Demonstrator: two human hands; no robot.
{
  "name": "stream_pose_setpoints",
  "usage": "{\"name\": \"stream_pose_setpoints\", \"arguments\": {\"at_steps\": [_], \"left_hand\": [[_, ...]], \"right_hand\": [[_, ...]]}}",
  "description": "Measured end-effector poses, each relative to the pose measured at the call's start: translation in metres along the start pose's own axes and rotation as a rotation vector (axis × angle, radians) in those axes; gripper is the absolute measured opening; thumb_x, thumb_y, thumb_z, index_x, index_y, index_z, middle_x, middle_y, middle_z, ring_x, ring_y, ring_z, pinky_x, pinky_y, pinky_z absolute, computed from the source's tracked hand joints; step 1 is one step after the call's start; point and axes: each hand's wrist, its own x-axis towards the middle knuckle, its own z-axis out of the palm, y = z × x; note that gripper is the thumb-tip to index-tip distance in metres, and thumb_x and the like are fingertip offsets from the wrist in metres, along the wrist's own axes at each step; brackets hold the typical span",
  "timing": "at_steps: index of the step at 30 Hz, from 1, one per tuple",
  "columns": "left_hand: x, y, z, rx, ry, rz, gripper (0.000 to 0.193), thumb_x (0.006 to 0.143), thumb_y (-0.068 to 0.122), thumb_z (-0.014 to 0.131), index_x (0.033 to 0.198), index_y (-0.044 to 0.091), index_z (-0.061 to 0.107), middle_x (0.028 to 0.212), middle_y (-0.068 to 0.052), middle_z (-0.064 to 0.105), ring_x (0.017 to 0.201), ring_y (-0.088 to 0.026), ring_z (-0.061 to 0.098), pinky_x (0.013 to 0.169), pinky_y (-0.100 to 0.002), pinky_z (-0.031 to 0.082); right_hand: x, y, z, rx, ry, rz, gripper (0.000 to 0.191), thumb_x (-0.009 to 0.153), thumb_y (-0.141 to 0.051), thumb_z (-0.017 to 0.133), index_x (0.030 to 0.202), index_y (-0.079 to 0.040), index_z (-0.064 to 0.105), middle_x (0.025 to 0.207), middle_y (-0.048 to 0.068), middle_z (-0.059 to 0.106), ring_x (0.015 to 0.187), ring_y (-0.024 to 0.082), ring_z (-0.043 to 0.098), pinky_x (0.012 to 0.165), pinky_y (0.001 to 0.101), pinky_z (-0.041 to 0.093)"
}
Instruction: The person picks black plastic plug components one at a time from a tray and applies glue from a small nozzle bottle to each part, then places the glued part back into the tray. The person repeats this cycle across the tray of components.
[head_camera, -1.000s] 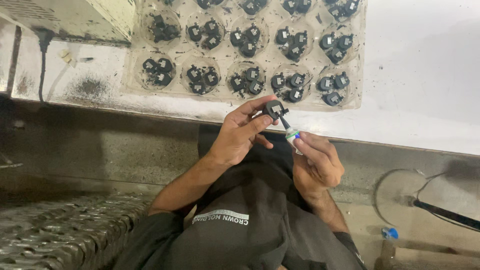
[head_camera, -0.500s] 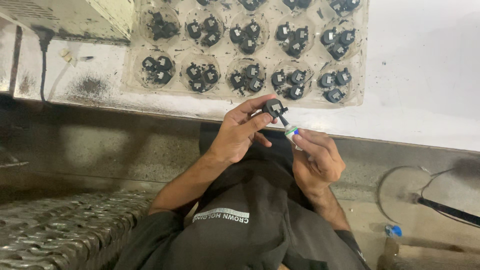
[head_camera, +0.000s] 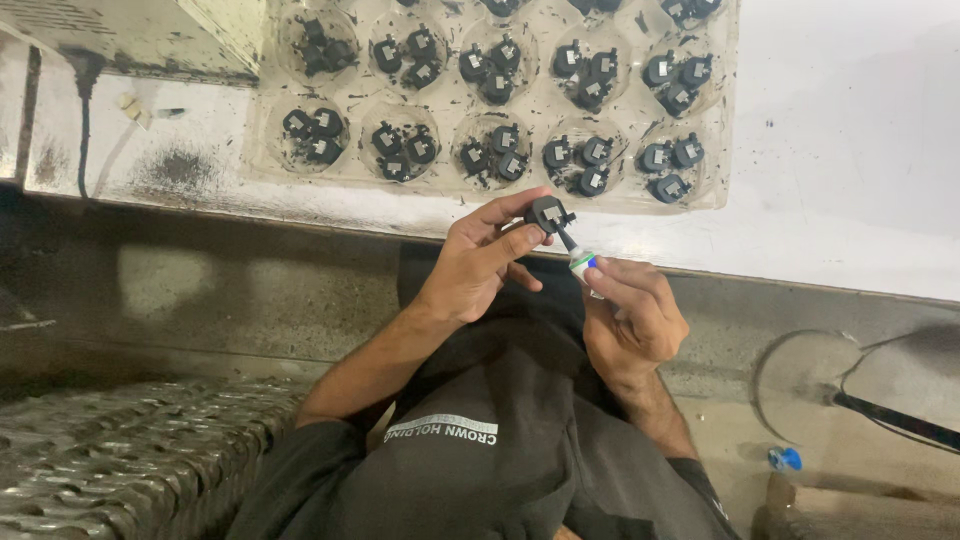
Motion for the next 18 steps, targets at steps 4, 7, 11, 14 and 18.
{"name": "stream_pose_setpoints", "arguments": {"at_steps": [4,7,11,14,18], "left_hand": [[0.002,-0.0015,-0.0013,-0.02,0.006,-0.001,0.048,0.101,0.005,0.069,0.146,0.002,0.056,0.119,-0.005,0.07,0.109,-0.013,0.067,0.066,-0.031,0.065],[0.0023,-0.0022,-0.0024,-0.016,0.01,-0.006,0.047,0.101,0.005,0.069,0.147,0.003,0.057,0.12,-0.005,0.07,0.108,-0.013,0.067,0.065,-0.031,0.065],[0.0021,-0.0032,-0.0021,-0.015,0.011,-0.009,0.047,0.101,0.005,0.069,0.147,0.003,0.057,0.12,-0.005,0.07,0.108,-0.013,0.067,0.065,-0.031,0.065],[0.0018,-0.0031,-0.0021,-0.014,0.009,-0.008,0.047,0.101,0.006,0.069,0.147,0.003,0.057,0.12,-0.006,0.07,0.109,-0.013,0.067,0.065,-0.03,0.064],[0.0017,-0.0031,-0.0027,-0.018,0.006,-0.011,0.048,0.101,0.006,0.069,0.147,0.003,0.056,0.12,-0.006,0.07,0.109,-0.014,0.068,0.065,-0.03,0.065]], "right_hand": [[0.0013,0.0019,0.0006,0.017,-0.007,0.002,0.033,0.082,0.018,0.083,0.104,-0.002,0.07,0.106,0.013,0.071,0.098,0.026,0.074,0.087,0.0349,0.061],[0.0007,0.0028,0.0012,0.019,-0.011,0.007,0.033,0.082,0.019,0.083,0.104,-0.002,0.07,0.105,0.013,0.071,0.098,0.026,0.074,0.087,0.0347,0.061],[-0.0002,0.0023,0.0008,0.022,-0.011,0.016,0.033,0.082,0.019,0.082,0.104,-0.003,0.071,0.105,0.013,0.071,0.098,0.026,0.074,0.086,0.0341,0.061],[-0.0001,0.0026,0.0003,0.026,-0.017,0.013,0.033,0.081,0.019,0.082,0.104,-0.002,0.071,0.105,0.013,0.071,0.098,0.025,0.074,0.086,0.0337,0.061],[-0.0008,0.0034,0.0007,0.026,-0.009,0.009,0.033,0.081,0.019,0.082,0.104,-0.003,0.071,0.105,0.012,0.072,0.098,0.025,0.074,0.086,0.0334,0.061]]}}
